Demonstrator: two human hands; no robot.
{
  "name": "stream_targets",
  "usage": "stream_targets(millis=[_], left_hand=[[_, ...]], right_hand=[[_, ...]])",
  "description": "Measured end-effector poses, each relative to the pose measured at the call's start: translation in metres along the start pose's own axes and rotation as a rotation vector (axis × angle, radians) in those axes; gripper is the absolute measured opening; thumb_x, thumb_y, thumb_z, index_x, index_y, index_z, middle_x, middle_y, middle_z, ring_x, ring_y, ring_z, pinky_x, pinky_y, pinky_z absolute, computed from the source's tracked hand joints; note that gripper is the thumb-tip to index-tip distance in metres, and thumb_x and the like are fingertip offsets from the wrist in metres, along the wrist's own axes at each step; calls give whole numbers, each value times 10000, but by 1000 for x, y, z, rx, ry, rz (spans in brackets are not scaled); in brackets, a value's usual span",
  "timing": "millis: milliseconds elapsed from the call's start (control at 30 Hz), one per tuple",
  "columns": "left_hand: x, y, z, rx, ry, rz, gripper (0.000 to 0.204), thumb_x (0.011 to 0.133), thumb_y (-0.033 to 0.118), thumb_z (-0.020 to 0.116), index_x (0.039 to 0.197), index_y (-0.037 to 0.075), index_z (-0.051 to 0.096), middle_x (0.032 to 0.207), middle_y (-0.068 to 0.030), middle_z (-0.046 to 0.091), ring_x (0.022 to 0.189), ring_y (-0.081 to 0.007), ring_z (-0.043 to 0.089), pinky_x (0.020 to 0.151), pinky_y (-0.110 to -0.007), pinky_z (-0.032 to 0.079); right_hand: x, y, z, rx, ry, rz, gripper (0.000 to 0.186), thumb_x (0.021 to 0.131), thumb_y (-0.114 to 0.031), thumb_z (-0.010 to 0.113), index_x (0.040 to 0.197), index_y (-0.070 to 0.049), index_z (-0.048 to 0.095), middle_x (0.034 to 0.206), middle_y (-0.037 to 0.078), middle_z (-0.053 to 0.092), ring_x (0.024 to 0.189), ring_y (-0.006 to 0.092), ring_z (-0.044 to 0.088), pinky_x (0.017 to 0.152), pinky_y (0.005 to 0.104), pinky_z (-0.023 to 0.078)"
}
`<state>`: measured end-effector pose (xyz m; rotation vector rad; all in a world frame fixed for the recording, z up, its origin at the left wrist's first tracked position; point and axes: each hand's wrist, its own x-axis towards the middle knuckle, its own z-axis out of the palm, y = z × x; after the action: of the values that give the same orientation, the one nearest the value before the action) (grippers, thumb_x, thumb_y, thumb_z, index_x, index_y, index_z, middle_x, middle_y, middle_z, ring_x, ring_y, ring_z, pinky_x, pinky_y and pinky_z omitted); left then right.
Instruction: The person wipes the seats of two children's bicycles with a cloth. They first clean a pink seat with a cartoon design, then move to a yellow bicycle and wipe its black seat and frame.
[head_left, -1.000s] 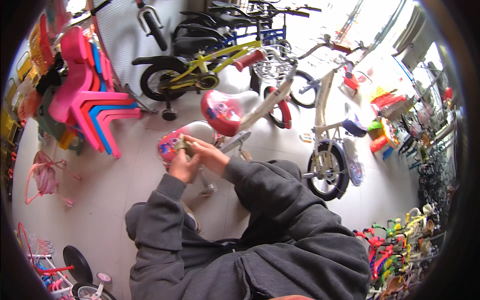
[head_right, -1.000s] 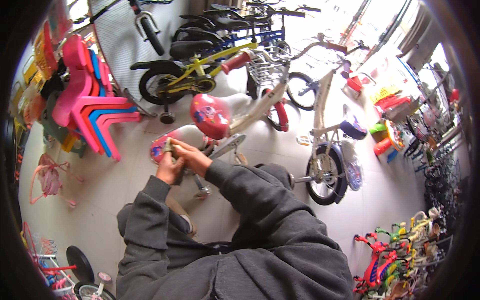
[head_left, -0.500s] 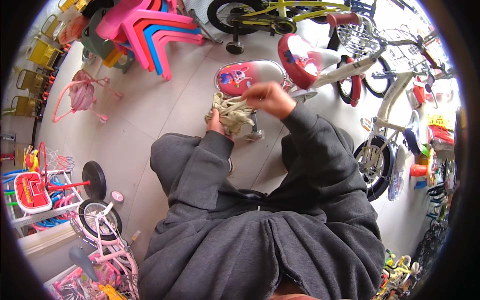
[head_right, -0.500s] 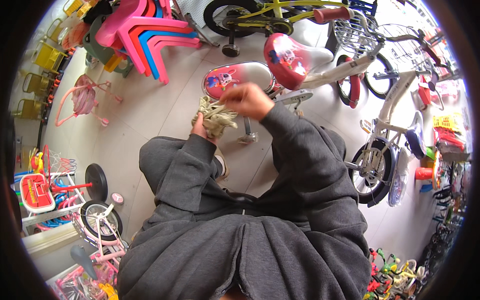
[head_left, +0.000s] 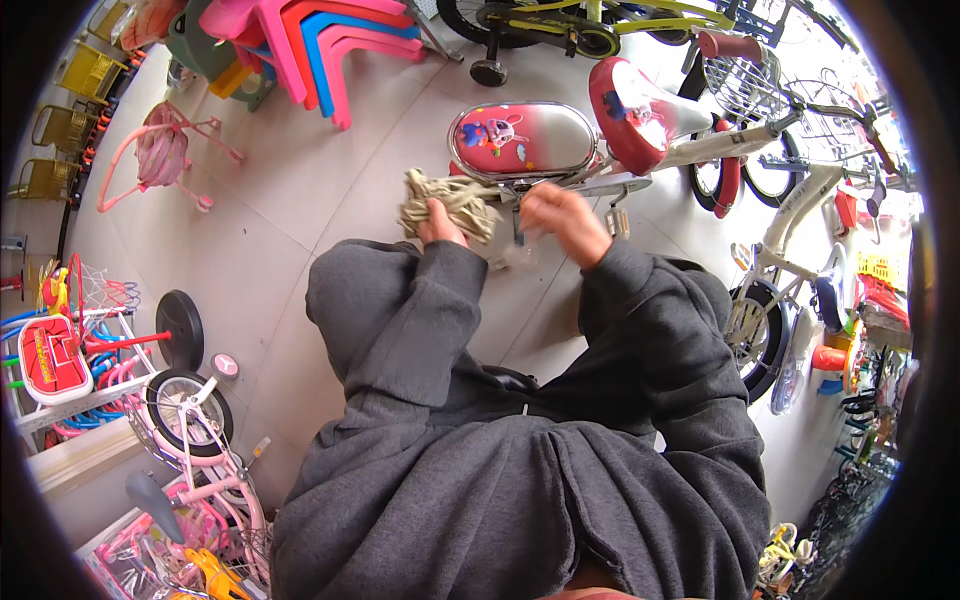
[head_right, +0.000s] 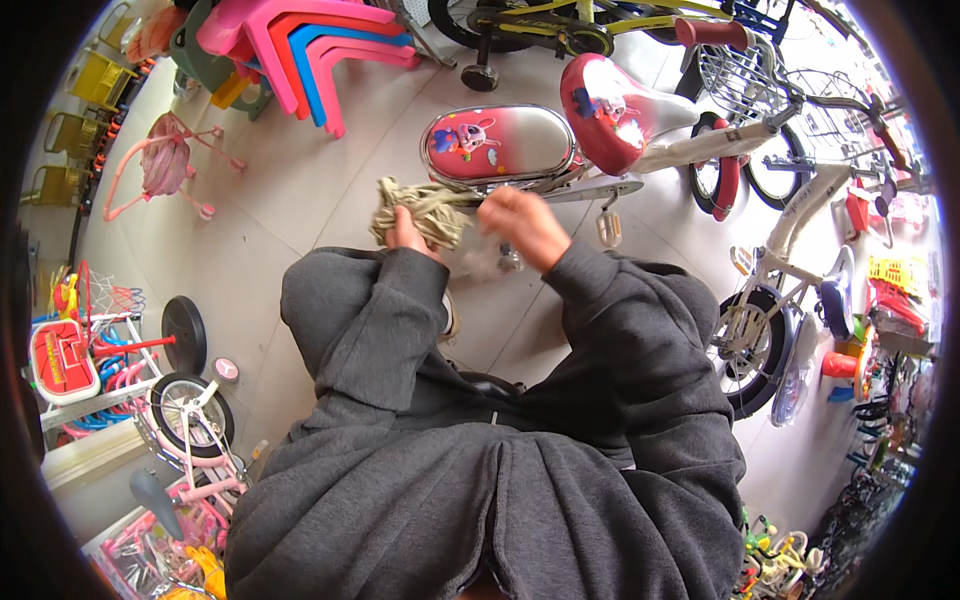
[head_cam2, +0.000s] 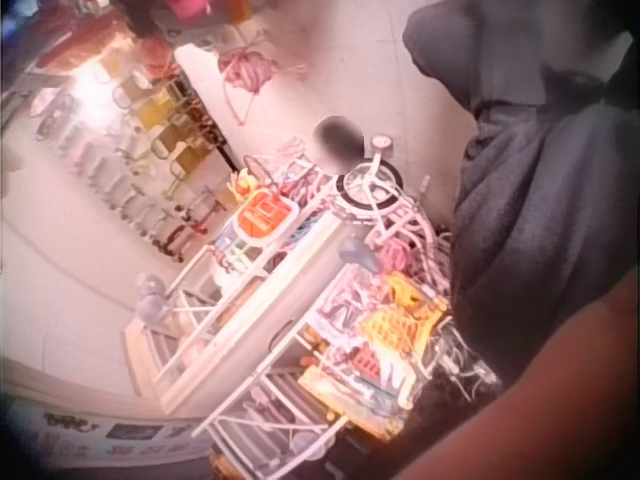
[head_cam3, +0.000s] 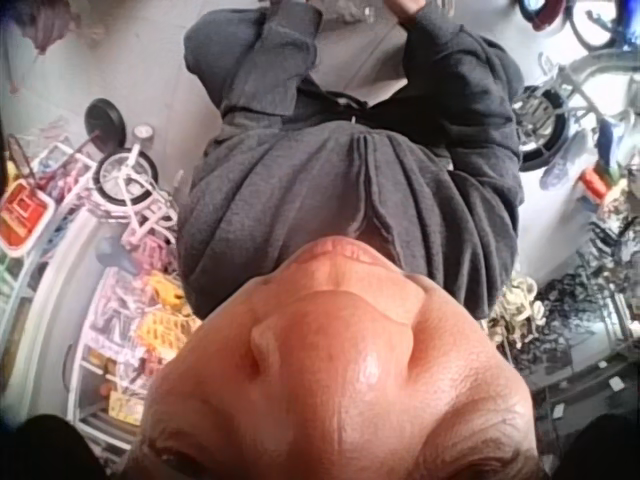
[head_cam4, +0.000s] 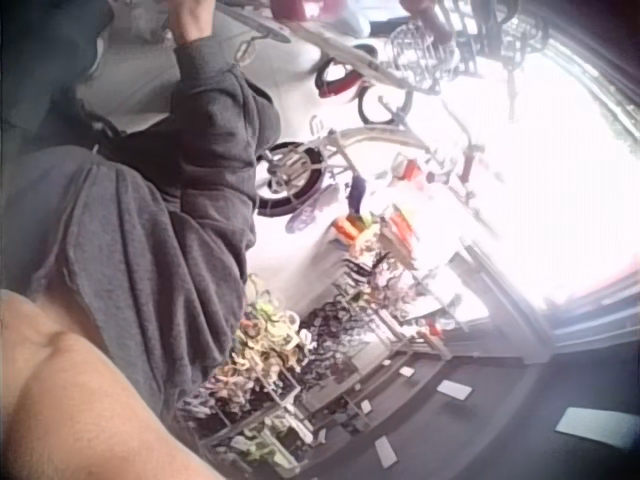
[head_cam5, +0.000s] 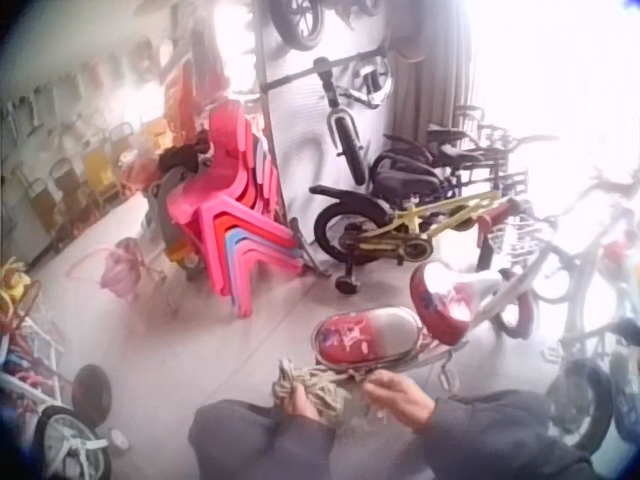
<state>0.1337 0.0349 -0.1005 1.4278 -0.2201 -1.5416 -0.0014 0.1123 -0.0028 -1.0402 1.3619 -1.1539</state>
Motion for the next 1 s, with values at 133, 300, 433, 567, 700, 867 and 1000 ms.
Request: stream_targets(millis=[133,300,433,567,700,867,1000], left_hand=[[41,19,8,-140,62,484,333,880,254,529,1079,-10,492,1031,-85,573,870,-195,568,744,-328,470],[72,20,20,429,333,966,237,839,119,544,968,-80,543,957,-229,555,896,-331,518,799,-416,420],[75,-21,40,829,5,956,187,776,103,559,879,-50,585,931,-268,532,906,-386,477,789,-448,400],[74,-54,36,978,-212,1248,182,727,73,579,892,4,612,1008,-169,544,959,-375,466,807,-465,384],[88,-58,27,1079,-149,1441,221,700,51,580,917,20,616,1051,-107,541,1012,-367,453,817,-440,392],[117,-60,17,805,-120,666,216,725,38,456,877,-31,594,886,-244,613,890,-420,557,790,-449,429],[120,-66,14,669,-147,790,260,725,71,459,896,-67,597,854,-205,631,795,-343,595,740,-385,436]], right_hand=[[-3,-30,-39,385,266,129,263,857,-291,562,808,-33,569,754,70,589,587,143,568,534,241,450],[3,-49,-86,264,497,-213,52,820,-81,603,834,-38,579,728,28,584,503,58,454,458,186,338],[15,-51,-124,-229,736,-433,174,842,-51,526,983,-31,626,856,60,654,609,75,509,572,205,415],[30,-38,-155,-895,827,-173,281,850,-140,458,1069,-129,633,1032,128,636,972,285,598,837,337,449],[40,-21,-160,-1162,746,-300,324,835,-104,426,1097,-113,616,1204,148,543,1120,309,502,937,361,394],[40,-24,-152,-1218,738,-265,370,790,-63,433,1118,-107,598,1206,133,543,1140,298,485,940,375,391],[38,-26,-149,-1233,752,-265,363,786,-63,447,1114,-102,597,1198,124,547,1136,284,490,932,367,399]])
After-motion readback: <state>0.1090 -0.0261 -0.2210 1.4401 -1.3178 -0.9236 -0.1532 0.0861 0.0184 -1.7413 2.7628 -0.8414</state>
